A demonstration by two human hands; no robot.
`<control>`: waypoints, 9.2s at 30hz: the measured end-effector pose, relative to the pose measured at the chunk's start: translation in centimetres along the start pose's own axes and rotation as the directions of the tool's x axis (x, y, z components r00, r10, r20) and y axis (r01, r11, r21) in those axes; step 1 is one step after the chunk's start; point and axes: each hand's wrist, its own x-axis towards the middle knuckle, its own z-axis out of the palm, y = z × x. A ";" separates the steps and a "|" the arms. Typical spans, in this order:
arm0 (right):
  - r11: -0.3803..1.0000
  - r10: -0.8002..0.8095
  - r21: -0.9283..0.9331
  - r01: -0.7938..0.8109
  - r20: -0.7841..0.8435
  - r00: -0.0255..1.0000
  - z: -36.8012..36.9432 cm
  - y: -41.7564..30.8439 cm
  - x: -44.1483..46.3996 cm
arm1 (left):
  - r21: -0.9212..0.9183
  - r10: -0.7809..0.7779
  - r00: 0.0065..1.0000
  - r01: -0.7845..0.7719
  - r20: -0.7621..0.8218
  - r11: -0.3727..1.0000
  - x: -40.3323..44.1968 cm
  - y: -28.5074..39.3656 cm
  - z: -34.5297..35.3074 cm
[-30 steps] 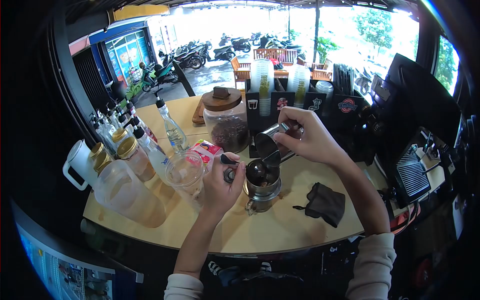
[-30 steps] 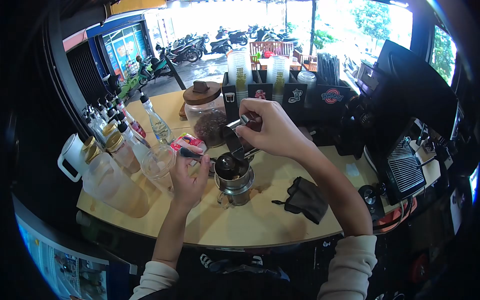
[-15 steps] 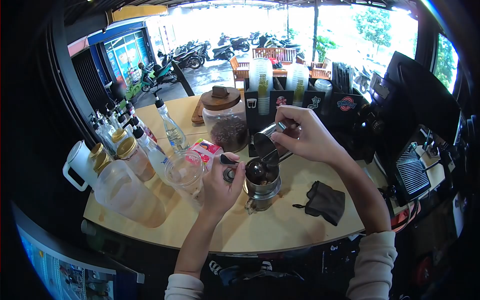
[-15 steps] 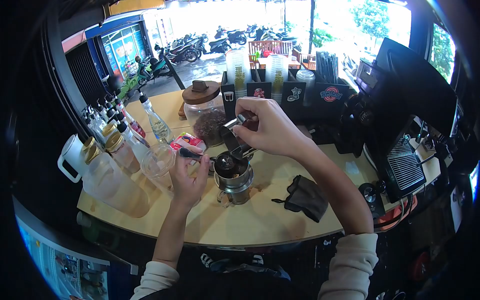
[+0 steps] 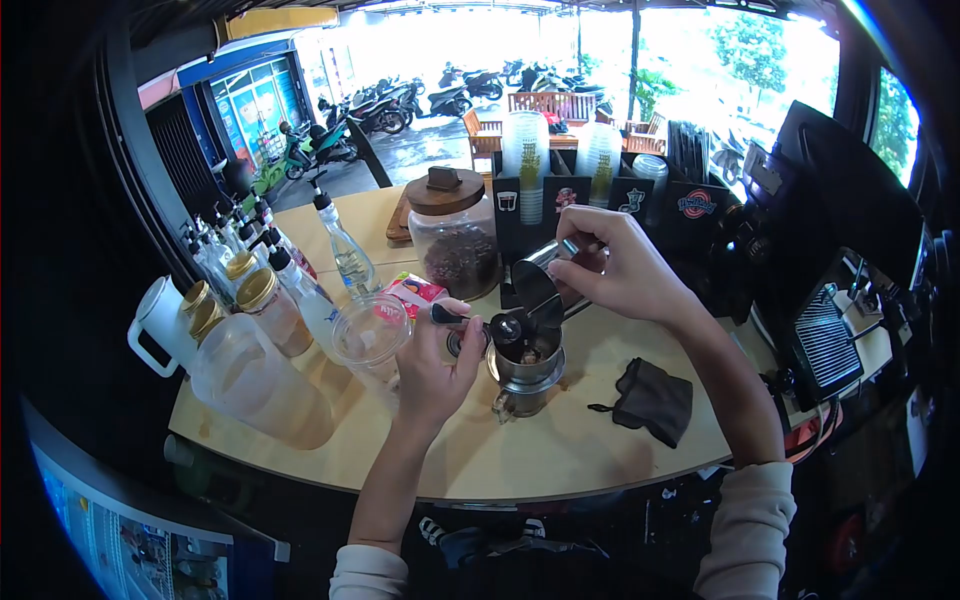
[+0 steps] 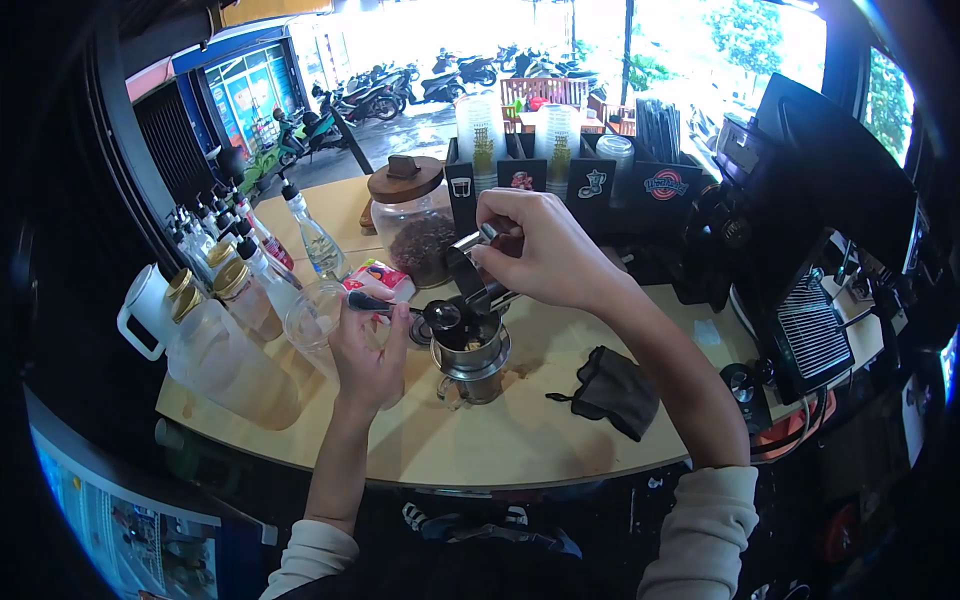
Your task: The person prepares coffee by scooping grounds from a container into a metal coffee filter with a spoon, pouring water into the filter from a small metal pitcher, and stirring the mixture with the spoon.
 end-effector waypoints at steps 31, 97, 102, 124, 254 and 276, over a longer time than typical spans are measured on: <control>0.983 -0.034 -0.183 0.027 -0.036 0.999 -0.8 -1.1 0.0 | 0.012 -0.012 1.000 0.012 0.004 1.000 0.0 0.3 -0.3; 0.966 -0.215 -0.165 0.196 -0.105 0.971 5.2 3.3 -7.0 | -0.197 -0.334 0.868 0.423 0.366 0.884 -3.4 -0.3 3.7; 0.971 -0.216 -0.126 0.205 -0.080 0.973 5.2 3.3 -6.5 | -0.242 -0.291 0.895 0.382 0.339 0.892 -3.5 -0.9 4.0; 0.968 -0.234 -0.097 0.230 -0.032 0.972 5.4 3.4 -5.9 | -0.236 -0.273 0.914 0.349 0.300 0.907 -3.7 -0.9 4.2; 0.971 -0.033 0.238 0.029 0.015 0.999 4.1 1.5 -5.8 | -0.178 -0.038 0.959 0.091 0.281 0.980 -2.5 -1.8 2.7; 0.998 -0.049 0.052 0.039 0.221 0.974 4.0 -0.7 -1.7 | -0.015 0.006 0.936 -0.001 0.351 1.000 -2.1 -2.3 1.7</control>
